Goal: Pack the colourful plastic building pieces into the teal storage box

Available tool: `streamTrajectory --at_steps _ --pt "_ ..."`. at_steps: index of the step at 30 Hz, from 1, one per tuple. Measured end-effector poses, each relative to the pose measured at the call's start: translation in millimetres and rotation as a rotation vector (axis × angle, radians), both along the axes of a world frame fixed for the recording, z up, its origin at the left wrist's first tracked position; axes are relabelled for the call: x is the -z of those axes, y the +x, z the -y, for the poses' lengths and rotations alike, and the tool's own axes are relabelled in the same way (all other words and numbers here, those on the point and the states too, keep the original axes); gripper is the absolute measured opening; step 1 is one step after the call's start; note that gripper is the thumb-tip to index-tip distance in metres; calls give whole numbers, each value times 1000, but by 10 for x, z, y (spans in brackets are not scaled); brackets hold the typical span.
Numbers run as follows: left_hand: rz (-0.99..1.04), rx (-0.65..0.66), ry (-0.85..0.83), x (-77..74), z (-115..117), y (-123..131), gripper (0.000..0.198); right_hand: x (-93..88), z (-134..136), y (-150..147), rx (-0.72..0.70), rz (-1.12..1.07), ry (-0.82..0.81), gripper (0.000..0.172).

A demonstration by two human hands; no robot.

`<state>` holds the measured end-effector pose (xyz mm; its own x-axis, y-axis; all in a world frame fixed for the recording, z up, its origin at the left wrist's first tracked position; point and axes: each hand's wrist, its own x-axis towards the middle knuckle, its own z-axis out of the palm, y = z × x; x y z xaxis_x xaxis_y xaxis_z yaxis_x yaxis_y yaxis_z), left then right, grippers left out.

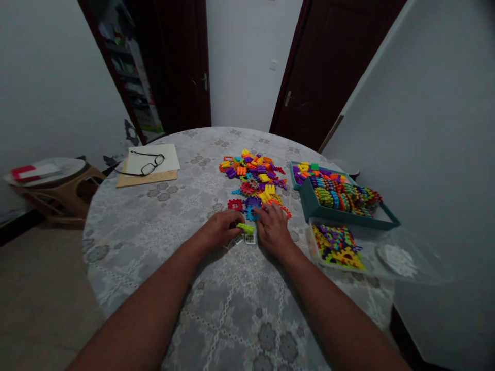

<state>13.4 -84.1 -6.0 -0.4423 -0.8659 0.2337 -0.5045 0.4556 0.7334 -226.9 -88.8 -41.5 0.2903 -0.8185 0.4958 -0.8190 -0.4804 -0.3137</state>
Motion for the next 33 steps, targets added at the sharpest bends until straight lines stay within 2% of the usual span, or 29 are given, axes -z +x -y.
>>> streamTrajectory --at_steps 4,8,12,16,18,21,23,25,28,30,33 --pt "-22 -35 15 35 13 -6 17 24 10 47 -7 -40 21 41" --pt "-58 -79 31 52 11 -18 25 -61 45 3 -79 116 40 28" --pt "-89 -88 58 50 -2 -23 46 -147 -16 -45 -209 313 97 24" --pt "-100 -91 69 57 2 -15 62 -208 -181 -20 -184 378 124 16" --pt "-96 -77 53 66 15 -4 54 -237 -249 11 -191 385 144 15" --pt "-60 -62 -8 60 34 14 22 -271 -300 41 -226 384 197 12" --pt "-33 -49 -21 33 35 21 10 -284 -296 30 -256 367 233 13" --pt "-24 -27 -7 -2 23 24 10 -281 -256 -17 -236 361 219 19" --pt "-23 -8 15 -37 1 24 12 -244 -135 -141 -76 331 101 29" --pt "-15 -18 31 -38 -7 25 12 -202 -42 -228 21 234 53 32" --pt "14 -30 52 -29 -12 22 13 -146 48 -302 88 52 85 32"
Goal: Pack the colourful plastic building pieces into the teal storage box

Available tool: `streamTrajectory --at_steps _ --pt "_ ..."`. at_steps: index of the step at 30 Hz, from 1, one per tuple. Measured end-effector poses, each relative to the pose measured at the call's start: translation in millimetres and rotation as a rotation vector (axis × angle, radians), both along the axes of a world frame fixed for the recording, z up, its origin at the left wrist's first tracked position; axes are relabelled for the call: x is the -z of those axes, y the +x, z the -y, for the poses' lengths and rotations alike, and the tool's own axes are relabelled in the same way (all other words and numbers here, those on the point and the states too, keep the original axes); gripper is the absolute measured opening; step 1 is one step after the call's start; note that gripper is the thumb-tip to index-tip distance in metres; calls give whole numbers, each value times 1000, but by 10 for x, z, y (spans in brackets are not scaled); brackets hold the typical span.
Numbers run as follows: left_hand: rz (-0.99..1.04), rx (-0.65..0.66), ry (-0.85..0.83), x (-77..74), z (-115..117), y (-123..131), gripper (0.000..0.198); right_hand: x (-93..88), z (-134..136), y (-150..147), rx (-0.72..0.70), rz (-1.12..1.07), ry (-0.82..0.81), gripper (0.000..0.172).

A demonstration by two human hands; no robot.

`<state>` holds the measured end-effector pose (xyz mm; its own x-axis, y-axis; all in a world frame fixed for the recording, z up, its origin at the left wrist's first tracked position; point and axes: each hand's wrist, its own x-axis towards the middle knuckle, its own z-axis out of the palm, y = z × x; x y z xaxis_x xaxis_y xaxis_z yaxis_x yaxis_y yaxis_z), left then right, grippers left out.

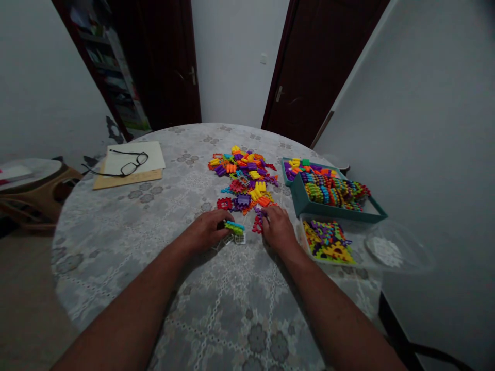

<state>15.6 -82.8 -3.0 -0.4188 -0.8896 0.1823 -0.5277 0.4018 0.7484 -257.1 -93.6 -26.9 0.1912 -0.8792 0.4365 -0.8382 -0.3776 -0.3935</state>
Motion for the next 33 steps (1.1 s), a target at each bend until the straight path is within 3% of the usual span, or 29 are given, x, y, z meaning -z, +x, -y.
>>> streamTrajectory --at_steps 5,13,20,24,29,31,33 --pt "55 -7 70 -43 -17 -24 20 20 -14 8 28 -120 70 33" --pt "80 21 51 -87 -31 -38 18 -17 -37 4 61 -104 108 37" --pt "107 2 38 -56 -17 -34 16 -44 -50 23 -30 -99 131 11" --pt "113 -1 22 -60 -12 -27 18 -59 -52 24 -88 -106 121 13" --pt "103 1 14 -57 -13 -26 16 -59 -40 17 197 -123 -23 33" --pt "103 -2 21 -64 -17 -30 16 -52 -41 19 302 -205 -1 41" --pt "98 -4 28 -78 -21 -36 16 -54 -47 25 359 -289 74 38"
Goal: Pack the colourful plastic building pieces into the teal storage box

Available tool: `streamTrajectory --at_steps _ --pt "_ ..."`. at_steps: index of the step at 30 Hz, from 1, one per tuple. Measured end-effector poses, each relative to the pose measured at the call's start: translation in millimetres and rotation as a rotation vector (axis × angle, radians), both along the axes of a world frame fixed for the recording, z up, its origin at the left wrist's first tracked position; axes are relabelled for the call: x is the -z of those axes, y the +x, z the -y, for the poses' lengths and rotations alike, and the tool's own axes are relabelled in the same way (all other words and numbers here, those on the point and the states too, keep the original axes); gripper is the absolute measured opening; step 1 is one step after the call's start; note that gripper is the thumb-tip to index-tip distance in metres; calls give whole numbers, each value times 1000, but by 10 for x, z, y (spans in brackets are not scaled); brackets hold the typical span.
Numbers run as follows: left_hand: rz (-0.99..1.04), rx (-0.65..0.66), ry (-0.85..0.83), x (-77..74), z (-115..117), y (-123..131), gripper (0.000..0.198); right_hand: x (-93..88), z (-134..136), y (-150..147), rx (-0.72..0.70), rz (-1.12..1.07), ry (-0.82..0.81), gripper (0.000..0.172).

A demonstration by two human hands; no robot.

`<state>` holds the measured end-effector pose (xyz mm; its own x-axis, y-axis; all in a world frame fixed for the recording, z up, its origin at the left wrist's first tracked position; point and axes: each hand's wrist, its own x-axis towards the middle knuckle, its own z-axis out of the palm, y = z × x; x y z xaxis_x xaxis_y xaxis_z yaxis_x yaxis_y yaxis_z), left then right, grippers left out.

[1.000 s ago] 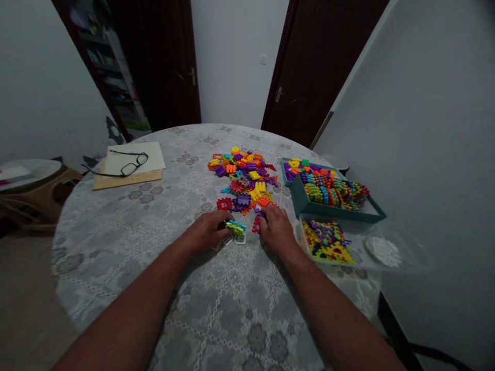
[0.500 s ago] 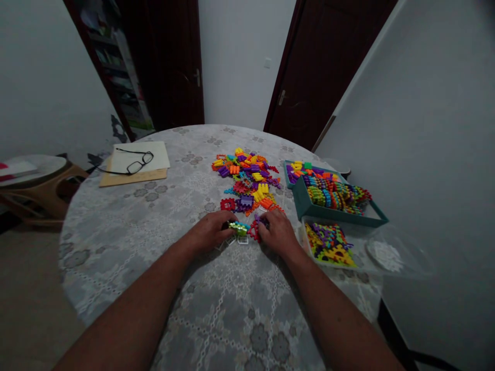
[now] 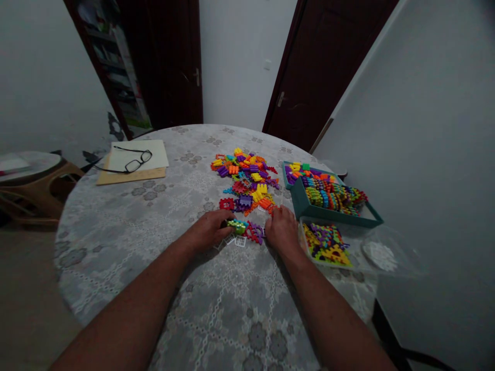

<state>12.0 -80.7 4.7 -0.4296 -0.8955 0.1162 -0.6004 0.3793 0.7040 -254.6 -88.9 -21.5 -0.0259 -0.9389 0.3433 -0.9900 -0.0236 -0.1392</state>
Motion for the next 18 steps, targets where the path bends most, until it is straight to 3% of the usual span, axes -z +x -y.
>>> streamTrajectory --at_steps 4,10,15,18 --pt "-19 5 7 -23 -3 -8 15 -54 -26 6 27 -71 109 24" --pt "-18 5 36 -8 5 -4 18 -130 -89 31 -31 -63 85 16" --pt "-10 -7 43 1 -4 -7 23 -66 -104 120 -298 123 -56 20" --pt "-62 -31 46 22 -9 -5 38 -40 -85 213 -469 210 -100 27"
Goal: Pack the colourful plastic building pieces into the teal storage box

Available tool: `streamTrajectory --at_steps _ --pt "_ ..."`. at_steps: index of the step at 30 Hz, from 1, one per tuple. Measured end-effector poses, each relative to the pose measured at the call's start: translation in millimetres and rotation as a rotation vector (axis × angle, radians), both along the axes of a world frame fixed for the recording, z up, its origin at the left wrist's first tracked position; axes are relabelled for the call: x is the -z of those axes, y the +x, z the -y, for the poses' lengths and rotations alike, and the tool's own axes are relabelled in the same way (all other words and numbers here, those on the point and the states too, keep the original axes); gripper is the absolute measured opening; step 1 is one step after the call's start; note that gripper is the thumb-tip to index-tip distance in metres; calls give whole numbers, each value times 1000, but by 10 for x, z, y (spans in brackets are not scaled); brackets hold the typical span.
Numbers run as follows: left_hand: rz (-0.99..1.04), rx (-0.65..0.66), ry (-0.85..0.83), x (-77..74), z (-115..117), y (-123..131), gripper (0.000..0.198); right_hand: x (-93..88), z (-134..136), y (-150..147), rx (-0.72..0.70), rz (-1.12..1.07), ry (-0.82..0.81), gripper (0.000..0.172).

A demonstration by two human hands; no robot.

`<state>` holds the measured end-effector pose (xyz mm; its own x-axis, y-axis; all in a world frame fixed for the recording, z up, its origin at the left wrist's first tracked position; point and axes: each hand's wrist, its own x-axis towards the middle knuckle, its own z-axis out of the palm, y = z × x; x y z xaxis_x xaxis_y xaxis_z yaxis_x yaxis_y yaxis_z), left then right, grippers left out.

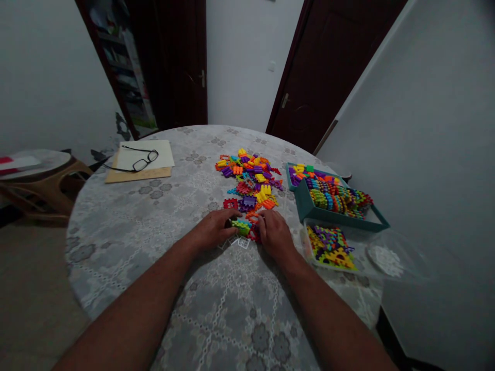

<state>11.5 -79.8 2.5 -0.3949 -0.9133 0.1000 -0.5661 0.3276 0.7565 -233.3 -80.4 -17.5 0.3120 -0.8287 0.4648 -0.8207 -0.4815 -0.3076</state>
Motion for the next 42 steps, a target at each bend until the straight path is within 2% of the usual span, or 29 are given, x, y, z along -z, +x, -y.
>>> streamTrajectory --at_steps 3,6,8,12,14,17,22,27,31,35,39,42 --pt "-58 1 17 41 13 10 55 -3 21 97 -110 46 5 30" --pt "-67 -3 19 65 32 19 62 -7 27 152 -207 90 15 29" --pt "-42 -14 -4 53 36 21 54 -3 22 160 -242 122 10 29" --pt "1 20 -66 -4 23 17 22 -1 6 157 -259 170 29 28" --pt "-6 38 -83 -15 19 14 17 -6 -6 158 -271 199 58 28" --pt "-49 37 -115 8 26 8 20 -15 -30 148 -277 271 101 29" --pt "-72 11 -52 86 37 -4 31 -32 -32 96 -195 323 103 29" --pt "-75 30 -38 115 30 -3 42 -59 128 47 -103 253 51 33" --pt "-82 28 -49 110 31 2 40 -58 362 69 -75 138 42 36" --pt "-99 36 -26 118 44 8 37 -20 560 171 16 21 32 41" --pt "-111 25 -33 114 44 13 39 47 637 289 86 -66 86 41" --pt "-100 6 -25 89 33 14 40 94 659 322 97 -50 85 35"
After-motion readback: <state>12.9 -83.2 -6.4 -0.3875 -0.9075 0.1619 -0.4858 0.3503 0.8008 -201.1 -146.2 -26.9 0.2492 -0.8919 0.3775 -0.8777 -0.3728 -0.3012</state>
